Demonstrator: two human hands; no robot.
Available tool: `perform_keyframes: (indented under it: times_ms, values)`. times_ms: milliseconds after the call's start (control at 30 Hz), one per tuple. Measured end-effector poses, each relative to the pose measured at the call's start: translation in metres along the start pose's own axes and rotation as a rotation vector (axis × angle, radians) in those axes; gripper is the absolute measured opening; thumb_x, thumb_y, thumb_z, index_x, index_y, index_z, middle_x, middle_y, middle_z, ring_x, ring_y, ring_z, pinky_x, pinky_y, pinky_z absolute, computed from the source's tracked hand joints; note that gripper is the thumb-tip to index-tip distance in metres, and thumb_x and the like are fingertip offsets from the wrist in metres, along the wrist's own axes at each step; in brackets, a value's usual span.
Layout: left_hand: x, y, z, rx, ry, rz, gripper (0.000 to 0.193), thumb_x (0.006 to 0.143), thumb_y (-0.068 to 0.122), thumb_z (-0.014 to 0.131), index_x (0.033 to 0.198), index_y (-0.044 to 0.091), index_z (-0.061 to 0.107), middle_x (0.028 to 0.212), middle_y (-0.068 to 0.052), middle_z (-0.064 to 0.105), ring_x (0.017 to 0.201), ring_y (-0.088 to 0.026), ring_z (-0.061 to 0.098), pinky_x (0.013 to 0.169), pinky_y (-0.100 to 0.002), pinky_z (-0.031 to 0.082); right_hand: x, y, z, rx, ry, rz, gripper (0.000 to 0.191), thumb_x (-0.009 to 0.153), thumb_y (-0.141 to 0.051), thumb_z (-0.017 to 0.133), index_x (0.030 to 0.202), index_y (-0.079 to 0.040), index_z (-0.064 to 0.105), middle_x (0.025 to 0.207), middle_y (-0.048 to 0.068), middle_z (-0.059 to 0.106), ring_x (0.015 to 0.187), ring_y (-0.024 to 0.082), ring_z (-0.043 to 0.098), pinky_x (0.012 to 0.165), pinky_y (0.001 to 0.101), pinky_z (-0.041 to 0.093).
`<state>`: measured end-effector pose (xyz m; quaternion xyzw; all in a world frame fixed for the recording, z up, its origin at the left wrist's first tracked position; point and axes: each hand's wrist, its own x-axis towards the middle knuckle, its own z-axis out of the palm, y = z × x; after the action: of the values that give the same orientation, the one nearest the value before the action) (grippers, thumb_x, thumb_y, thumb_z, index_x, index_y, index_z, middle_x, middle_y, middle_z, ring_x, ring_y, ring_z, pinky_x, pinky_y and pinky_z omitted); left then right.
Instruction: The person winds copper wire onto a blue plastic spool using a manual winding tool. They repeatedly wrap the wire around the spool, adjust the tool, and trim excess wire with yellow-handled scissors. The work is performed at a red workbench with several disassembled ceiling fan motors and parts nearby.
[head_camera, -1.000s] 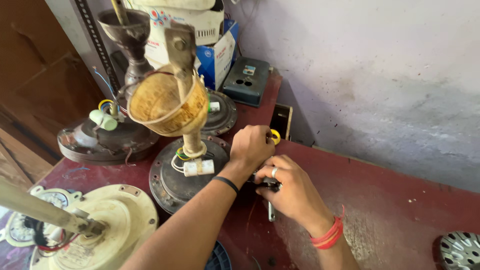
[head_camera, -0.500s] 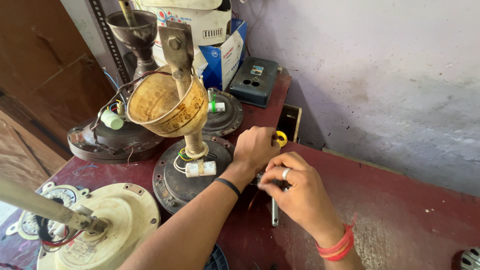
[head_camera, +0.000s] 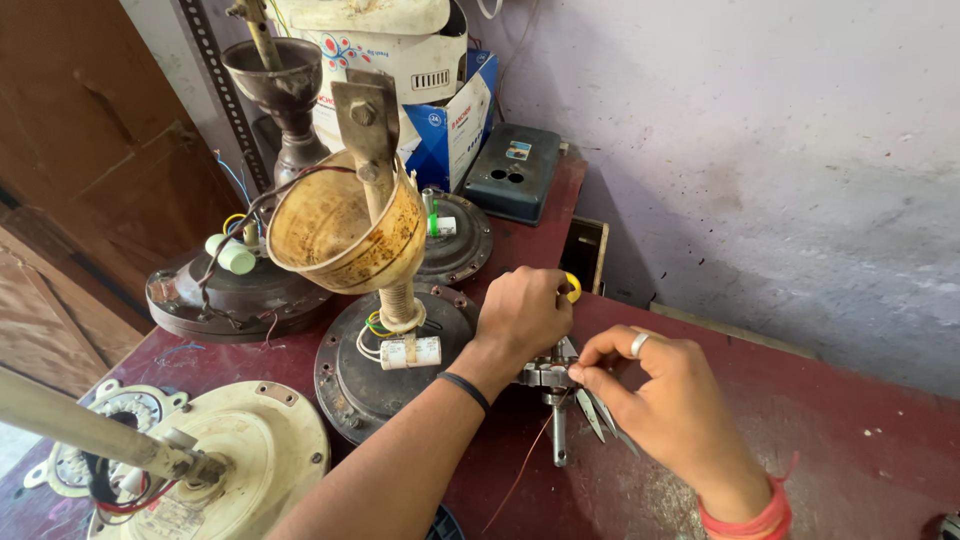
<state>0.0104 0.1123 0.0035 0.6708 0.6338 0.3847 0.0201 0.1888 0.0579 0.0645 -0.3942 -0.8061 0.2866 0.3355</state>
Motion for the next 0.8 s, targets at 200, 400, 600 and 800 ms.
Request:
perform_keyframes:
  times_ms: [200,400,600,800]
  values:
    - [-0.001,0.003,0.003,-0.008,-0.041,0.061,0.016,0.081,0.017,0.065,0.087,0.008,0.077,0.077,-0.018,0.073,0.076,-0.037,0.071,0.076,-0.047,0.057,-0.003,-0.004,-0.016,-0.155,-0.122,0.237,0.013,0.081,-0.015,0.081,0.091,-0.007,0.080,0.074,0.004,0.080,0.060,0.015,0.065,0.059,0.0317,0.052]
    - [0.000,-0.001,0.007,-0.010,-0.059,0.070,0.017,0.080,0.018,0.066,0.087,0.008,0.078,0.078,-0.018,0.073,0.078,-0.038,0.071,0.076,-0.049,0.057,-0.003,-0.013,-0.013,0.027,-0.072,0.066,0.009,0.079,-0.011,0.078,0.085,-0.005,0.079,0.075,0.005,0.080,0.068,0.009,0.073,0.066,0.0278,0.057]
    - [0.001,-0.002,0.008,-0.001,-0.097,0.072,0.019,0.081,0.018,0.066,0.089,0.007,0.078,0.077,-0.019,0.073,0.078,-0.038,0.071,0.078,-0.048,0.057,-0.010,-0.017,-0.020,-0.102,-0.427,0.281,0.010,0.076,-0.012,0.081,0.084,-0.008,0.079,0.074,0.004,0.081,0.072,0.012,0.077,0.073,0.0291,0.060]
    - [0.000,-0.004,0.008,0.024,-0.114,0.057,0.020,0.081,0.020,0.067,0.090,0.007,0.079,0.078,-0.019,0.073,0.077,-0.038,0.071,0.077,-0.048,0.057,-0.030,-0.037,0.019,-0.212,-0.729,-0.018,0.013,0.078,-0.019,0.081,0.089,-0.013,0.081,0.078,0.013,0.075,0.080,0.023,0.074,0.074,0.0355,0.055]
